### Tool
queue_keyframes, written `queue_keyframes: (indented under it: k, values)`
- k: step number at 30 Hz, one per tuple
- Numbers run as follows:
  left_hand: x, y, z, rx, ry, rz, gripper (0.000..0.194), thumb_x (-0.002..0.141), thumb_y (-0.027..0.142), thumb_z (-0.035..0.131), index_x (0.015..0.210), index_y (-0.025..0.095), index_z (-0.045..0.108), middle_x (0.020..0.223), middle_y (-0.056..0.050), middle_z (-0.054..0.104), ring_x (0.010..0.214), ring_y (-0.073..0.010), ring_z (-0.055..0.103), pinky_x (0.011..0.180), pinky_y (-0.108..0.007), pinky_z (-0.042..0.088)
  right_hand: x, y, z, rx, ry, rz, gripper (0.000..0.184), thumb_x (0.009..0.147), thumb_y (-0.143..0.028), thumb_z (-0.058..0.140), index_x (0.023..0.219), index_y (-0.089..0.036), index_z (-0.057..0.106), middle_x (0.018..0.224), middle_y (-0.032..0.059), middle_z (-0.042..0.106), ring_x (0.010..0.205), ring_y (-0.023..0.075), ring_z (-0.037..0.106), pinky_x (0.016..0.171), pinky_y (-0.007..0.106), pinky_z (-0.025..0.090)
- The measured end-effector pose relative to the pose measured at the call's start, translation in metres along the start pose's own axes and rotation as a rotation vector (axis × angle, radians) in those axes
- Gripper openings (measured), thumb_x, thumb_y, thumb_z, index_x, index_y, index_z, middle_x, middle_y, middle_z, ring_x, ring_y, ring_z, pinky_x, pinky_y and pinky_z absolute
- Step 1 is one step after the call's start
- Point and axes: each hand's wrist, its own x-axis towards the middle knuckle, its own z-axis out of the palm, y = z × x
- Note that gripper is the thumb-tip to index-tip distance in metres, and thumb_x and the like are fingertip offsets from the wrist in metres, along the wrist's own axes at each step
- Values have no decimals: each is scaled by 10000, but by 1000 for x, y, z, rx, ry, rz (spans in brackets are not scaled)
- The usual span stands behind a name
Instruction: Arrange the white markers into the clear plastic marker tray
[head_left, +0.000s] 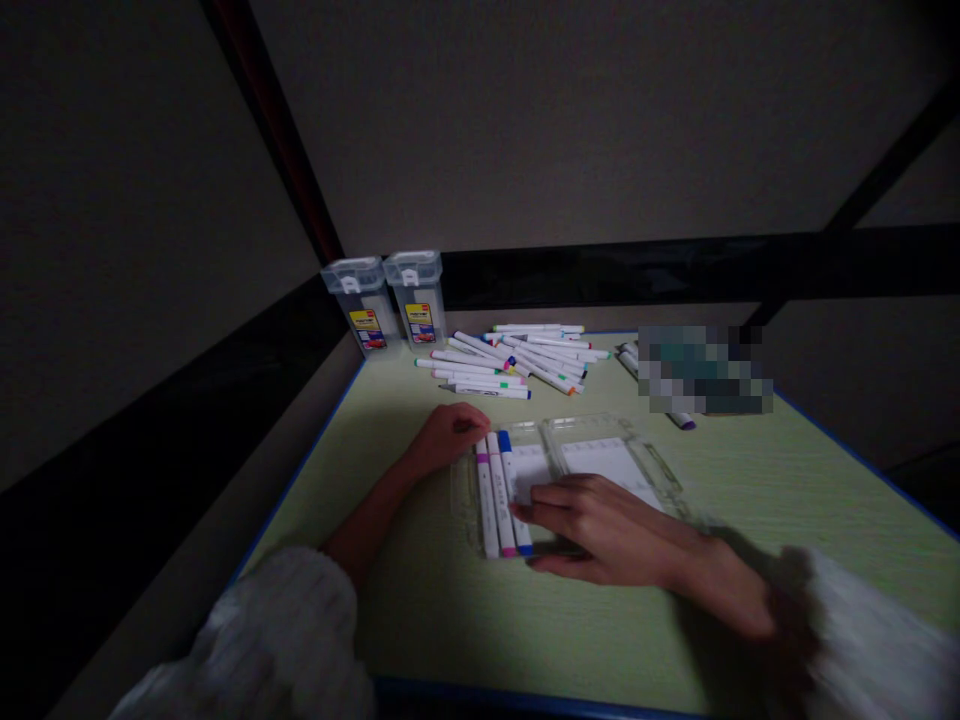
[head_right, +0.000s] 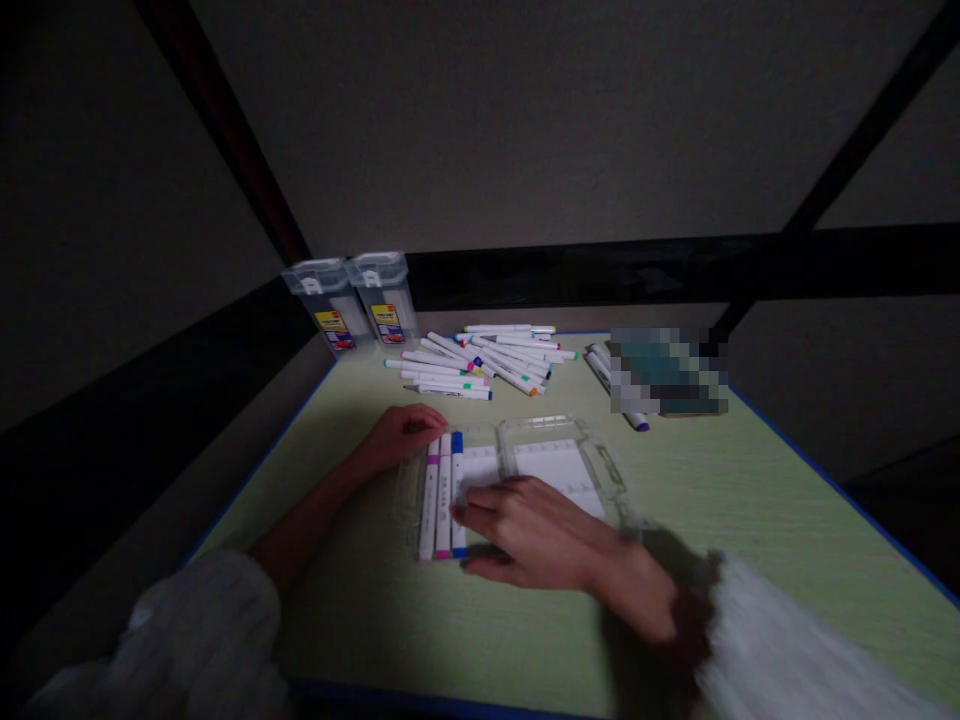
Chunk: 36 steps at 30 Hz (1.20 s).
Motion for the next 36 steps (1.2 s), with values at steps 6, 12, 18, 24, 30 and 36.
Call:
queue_keyframes:
  k: [6,12,18,24,30,36]
  values:
    - [0,3,1,33,5,-29,134,676,166,528,690,85,634,735,-74,657,688,-145,595,646,-249,468,-1,-1,-2,-1,0,13,367,809,-383,467,1096,-162,519,882,57,557,741,175,536,647,306,427]
    - [1,5,3,14,59,-93,105,661,145,527,684,106,622,691,-37,653,645,-125,588,608,-229,467,0,-1,-3,20,13,23,344,826,-381,440,1074,-159,526,873,58,540,739,166,526,651,296,428]
    - [4,-5,1,39,214,-94,140,663,121,485,735,114,604,737,-36,629,645,-116,575,594,-227,465,1,-3,-3,25,5,30,334,835,-375,425,1068,-155,521,909,63,535,772,175,523,683,315,438]
    - [11,-12,-6,349,325,76,292,644,67,473,907,124,585,1023,-82,581,983,-181,501,855,-334,400,2,-5,-4,33,24,36,329,835,-365,426,1068,-154,523,911,61,532,771,174,521,688,320,444]
    - [12,-22,-4,527,182,118,413,707,121,450,1116,133,506,1201,-76,508,1094,-200,418,951,-384,294,2,-4,-2,51,46,33,326,830,-363,432,1062,-155,529,902,61,530,770,176,518,681,319,444]
    - [11,-21,-5,534,192,111,381,709,96,416,1062,150,550,1083,-71,545,1019,-195,451,911,-384,334,2,-4,-2,43,52,30,325,833,-363,429,1064,-157,528,920,68,535,781,172,524,692,317,446]
